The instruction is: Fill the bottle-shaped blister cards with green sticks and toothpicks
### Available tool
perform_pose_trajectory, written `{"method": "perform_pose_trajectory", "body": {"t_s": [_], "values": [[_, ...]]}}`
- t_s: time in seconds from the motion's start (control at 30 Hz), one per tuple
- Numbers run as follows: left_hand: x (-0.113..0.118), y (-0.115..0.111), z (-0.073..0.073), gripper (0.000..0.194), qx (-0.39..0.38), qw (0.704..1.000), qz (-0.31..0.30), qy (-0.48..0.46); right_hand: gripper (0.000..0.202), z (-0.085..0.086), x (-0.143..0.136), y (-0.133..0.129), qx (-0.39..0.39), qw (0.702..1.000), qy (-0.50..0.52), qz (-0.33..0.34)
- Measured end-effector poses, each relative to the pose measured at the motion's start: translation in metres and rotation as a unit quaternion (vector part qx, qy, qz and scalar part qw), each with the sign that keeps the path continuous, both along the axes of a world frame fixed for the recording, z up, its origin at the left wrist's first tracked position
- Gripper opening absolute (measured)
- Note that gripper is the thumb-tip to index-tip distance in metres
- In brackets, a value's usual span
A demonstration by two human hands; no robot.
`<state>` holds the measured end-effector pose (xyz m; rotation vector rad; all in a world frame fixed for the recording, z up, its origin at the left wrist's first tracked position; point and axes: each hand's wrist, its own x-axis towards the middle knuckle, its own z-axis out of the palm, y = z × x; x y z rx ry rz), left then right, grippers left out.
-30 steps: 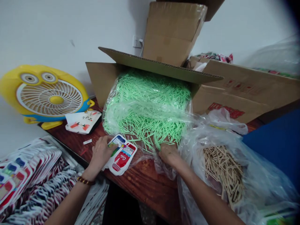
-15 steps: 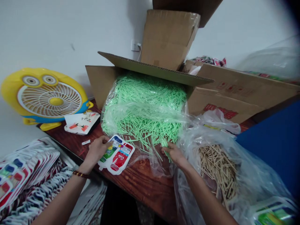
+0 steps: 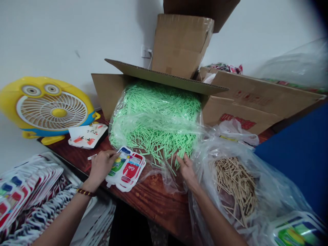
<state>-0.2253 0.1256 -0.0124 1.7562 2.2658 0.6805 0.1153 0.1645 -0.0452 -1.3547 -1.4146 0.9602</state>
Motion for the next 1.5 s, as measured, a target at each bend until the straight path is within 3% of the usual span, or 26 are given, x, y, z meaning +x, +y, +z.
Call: {"method": "perform_pose_trajectory", "body": {"t_s": [0.33,0.5,0.57,0.63,0.73,0.8,0.9,1.03,1.27,1.4,1.5], "values": [[0.003,-0.004,0.0,0.034,0.061,0.996,-0.028,0.051,0.028,0.002,-0.01,-0.011,0.015,1.0,0.024,-0.013],[-0.002,-0.007,0.002,0.029,0.069,0.997,-0.043,-0.013,0.022,-0.007,-0.01,-0.017,0.019,0.999,0.029,0.03],[-0.004,-0.009,0.004,0.027,0.081,0.991,-0.038,-0.095,0.021,-0.01,-0.01,-0.018,0.015,0.999,0.033,0.037],[-0.003,-0.012,0.008,0.023,0.095,0.966,-0.015,-0.242,0.023,-0.013,-0.01,-0.018,0.012,0.998,0.041,0.034],[0.003,-0.018,0.018,0.02,0.107,0.882,0.028,-0.459,0.027,-0.014,-0.009,-0.017,0.01,0.998,0.049,0.031],[0.011,-0.025,0.027,0.022,0.11,0.835,0.046,-0.537,0.026,-0.014,-0.008,-0.016,0.005,0.998,0.048,0.036],[0.027,-0.037,0.037,0.03,0.075,0.796,0.054,-0.598,0.026,-0.015,-0.005,-0.015,-0.002,0.998,0.052,0.033],[0.055,-0.058,0.039,0.029,-0.017,0.765,0.015,-0.644,0.028,-0.012,-0.005,-0.013,-0.007,0.996,0.082,0.017],[0.101,-0.089,0.017,0.017,-0.079,0.746,-0.05,-0.66,0.029,-0.007,-0.004,-0.011,-0.015,0.994,0.11,0.008],[0.115,-0.102,0.006,0.016,-0.104,0.724,-0.068,-0.679,0.028,-0.013,-0.001,-0.01,-0.023,0.994,0.105,0.002],[0.118,-0.108,-0.001,0.018,-0.12,0.726,-0.078,-0.673,0.03,-0.016,-0.001,-0.011,-0.036,0.993,0.116,0.003]]}}
